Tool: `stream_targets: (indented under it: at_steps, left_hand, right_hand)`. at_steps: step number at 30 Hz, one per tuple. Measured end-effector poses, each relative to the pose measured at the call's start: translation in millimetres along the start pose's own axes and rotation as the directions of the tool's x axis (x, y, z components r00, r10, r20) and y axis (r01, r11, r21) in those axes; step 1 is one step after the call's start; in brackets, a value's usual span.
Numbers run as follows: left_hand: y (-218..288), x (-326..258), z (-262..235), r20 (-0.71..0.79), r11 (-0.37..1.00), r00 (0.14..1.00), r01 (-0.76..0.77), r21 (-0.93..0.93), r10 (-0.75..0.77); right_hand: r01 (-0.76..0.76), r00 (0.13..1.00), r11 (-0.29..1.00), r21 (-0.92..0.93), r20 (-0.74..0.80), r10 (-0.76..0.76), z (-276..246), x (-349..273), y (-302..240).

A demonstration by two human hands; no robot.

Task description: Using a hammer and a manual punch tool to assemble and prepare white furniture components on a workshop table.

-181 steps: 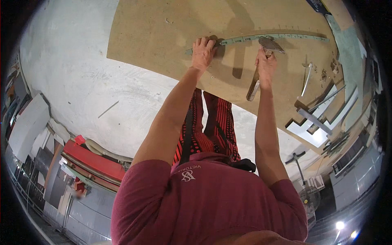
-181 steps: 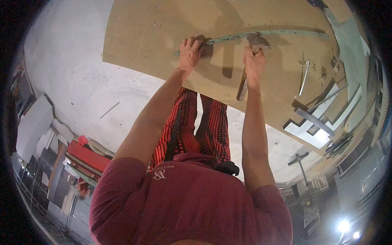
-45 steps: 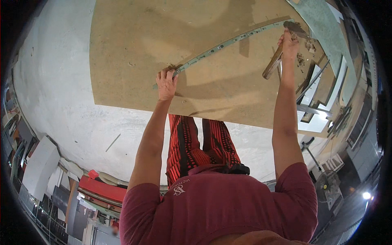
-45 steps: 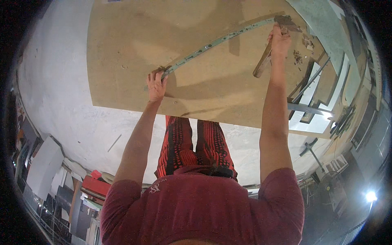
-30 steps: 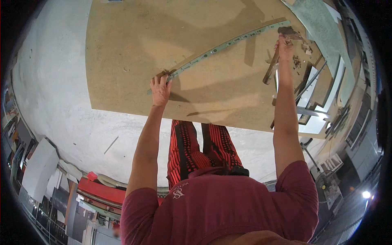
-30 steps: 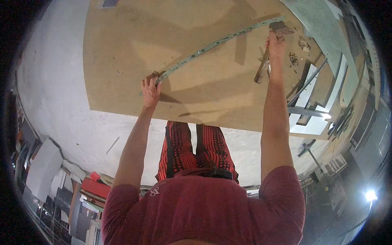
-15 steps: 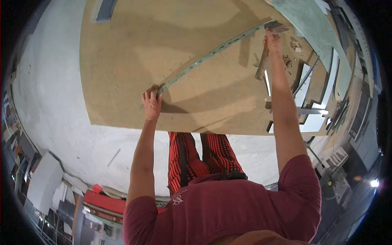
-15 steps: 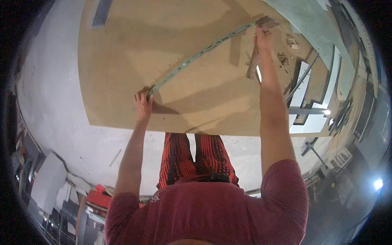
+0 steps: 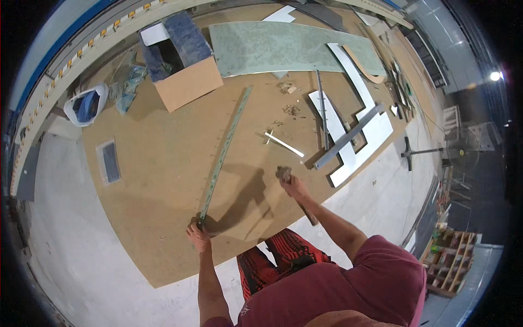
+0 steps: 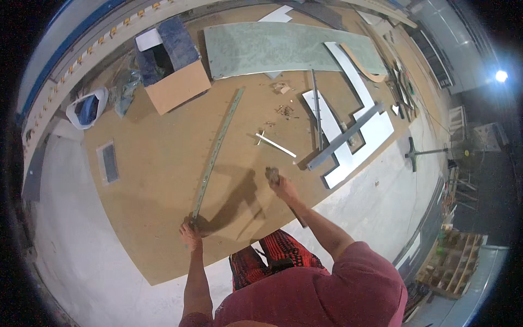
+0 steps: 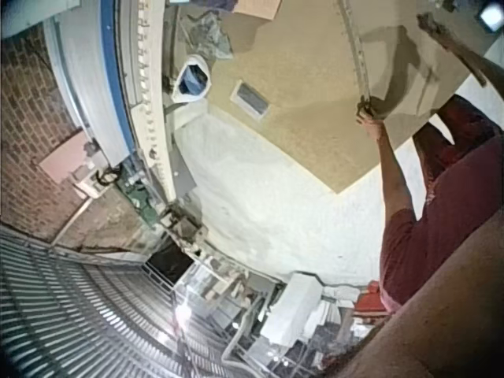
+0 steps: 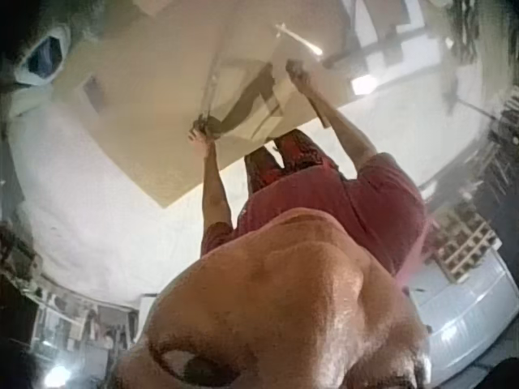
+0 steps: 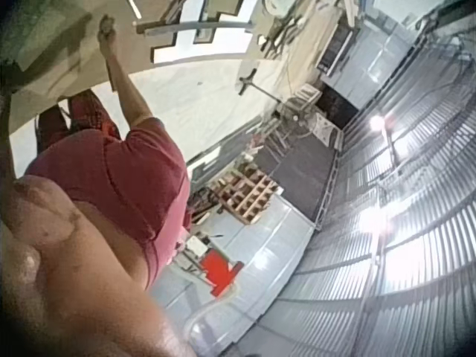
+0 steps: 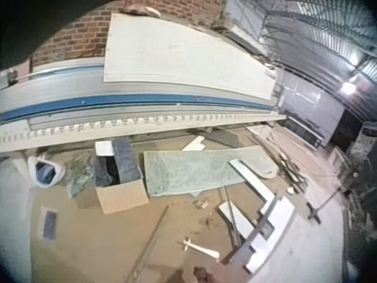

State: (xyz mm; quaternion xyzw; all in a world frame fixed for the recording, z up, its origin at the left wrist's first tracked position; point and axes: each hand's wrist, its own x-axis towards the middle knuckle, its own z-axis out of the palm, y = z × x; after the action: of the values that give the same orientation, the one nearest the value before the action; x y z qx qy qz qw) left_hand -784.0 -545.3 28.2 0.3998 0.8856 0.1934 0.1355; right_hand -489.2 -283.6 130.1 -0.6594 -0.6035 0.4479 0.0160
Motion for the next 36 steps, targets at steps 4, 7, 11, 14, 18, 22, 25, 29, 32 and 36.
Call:
stream_targets:
  at_steps: [4,7,11,14,18,22,25,29,32,36]
  left_hand:
    - [3.3,7.6,-8.4,0.051,0.999,0.998,-0.042,0.021,0.041]
    - [-5.4,7.9,-5.0,0.117,0.994,0.993,-0.021,0.103,0.009]
    - [-16.9,7.1,1.5,0.142,0.987,0.988,-0.072,0.141,0.052]
    - [-20.1,5.3,3.1,0.125,0.969,0.987,-0.126,0.211,0.101]
    - [-10.4,7.3,-2.3,0.164,0.981,0.985,-0.08,0.175,0.051]
    - [-15.5,8.1,-7.4,0.063,0.971,0.991,-0.125,0.202,0.115]
    - [-12.6,13.8,-11.0,0.055,0.966,0.993,-0.116,0.232,0.106]
    - [-18.7,20.9,-12.9,0.042,0.965,0.996,-0.09,0.248,0.082]
    - [-25.2,19.2,-16.8,0.048,0.96,0.995,-0.095,0.262,0.086]
    - [-11.1,14.7,-25.9,-0.011,0.979,0.995,-0.094,0.182,0.098]
  right_hand:
    - [-0.074,0.996,0.997,0.023,0.059,0.073,24.2,-60.1,48.0]
    - [-0.072,0.994,0.997,0.005,0.083,0.072,37.2,-96.1,56.7]
    - [-0.056,0.991,0.996,-0.065,0.115,0.063,59.5,-123.4,73.9]
    - [-0.042,0.988,0.997,-0.062,0.142,0.051,68.1,-136.5,77.7]
    - [-0.06,0.987,0.991,-0.117,0.14,0.076,78.1,-145.0,84.2]
    - [-0.082,0.984,0.989,-0.12,0.15,0.1,83.7,-152.2,86.1]
    - [-0.074,0.981,0.987,-0.139,0.169,0.097,80.9,-152.4,92.1]
    - [-0.089,0.98,0.973,-0.211,0.155,0.124,79.7,-153.9,88.0]
    - [-0.072,0.98,0.992,-0.107,0.176,0.09,78.5,-156.0,87.8]
    - [-0.082,0.976,0.983,-0.164,0.185,0.113,74.0,-154.1,80.0]
